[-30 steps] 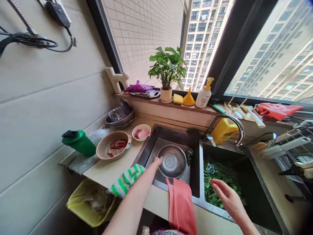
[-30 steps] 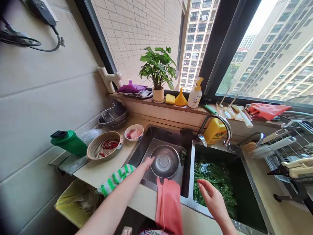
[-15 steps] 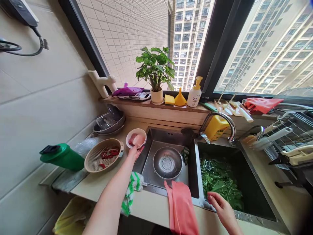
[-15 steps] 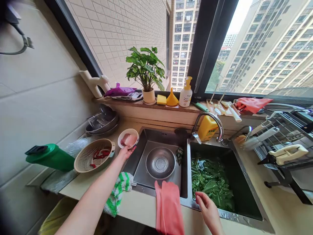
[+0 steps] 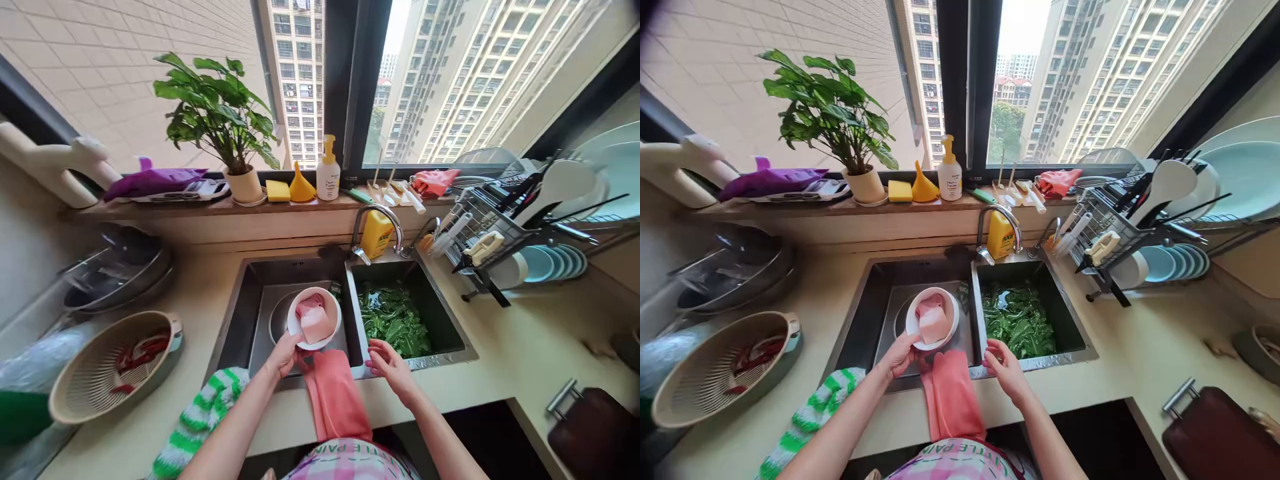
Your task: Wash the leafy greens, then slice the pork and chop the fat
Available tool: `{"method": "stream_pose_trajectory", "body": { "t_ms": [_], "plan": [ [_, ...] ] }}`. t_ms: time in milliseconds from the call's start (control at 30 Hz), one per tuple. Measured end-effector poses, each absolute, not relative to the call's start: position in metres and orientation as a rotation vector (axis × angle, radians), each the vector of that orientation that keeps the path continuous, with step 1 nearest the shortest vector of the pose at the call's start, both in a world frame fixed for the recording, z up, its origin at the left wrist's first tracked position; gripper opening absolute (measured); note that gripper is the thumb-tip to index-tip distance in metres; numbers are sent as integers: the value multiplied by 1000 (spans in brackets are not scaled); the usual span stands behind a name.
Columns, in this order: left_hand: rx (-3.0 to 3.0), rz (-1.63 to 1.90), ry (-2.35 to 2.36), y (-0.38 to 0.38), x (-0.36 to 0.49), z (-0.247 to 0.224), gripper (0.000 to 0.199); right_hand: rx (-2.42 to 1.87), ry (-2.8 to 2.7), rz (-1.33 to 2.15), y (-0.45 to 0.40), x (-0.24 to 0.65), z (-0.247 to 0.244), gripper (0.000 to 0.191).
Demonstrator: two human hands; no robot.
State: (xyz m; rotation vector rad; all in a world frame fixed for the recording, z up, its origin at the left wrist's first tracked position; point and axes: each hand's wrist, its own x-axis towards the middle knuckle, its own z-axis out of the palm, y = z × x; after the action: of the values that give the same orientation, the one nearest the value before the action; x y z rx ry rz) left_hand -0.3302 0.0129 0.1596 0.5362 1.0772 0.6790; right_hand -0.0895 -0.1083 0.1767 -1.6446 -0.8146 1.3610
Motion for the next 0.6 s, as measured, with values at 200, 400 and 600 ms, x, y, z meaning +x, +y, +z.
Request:
{"method": "stream_pose_trajectory", "body": {
  "t_ms": [200, 400, 600],
  "plan": [
    [640, 536, 961, -9, -264, 177, 60, -1493, -716, 1433, -120, -82, 190, 58],
    [936, 204, 1026, -10, -202, 179, 58, -1668, -315, 1148, -207, -30, 179, 50],
    [1122, -61, 910, -37, -103, 190, 52, -1650, 67, 836, -332, 22, 176, 46]
  ]
}}
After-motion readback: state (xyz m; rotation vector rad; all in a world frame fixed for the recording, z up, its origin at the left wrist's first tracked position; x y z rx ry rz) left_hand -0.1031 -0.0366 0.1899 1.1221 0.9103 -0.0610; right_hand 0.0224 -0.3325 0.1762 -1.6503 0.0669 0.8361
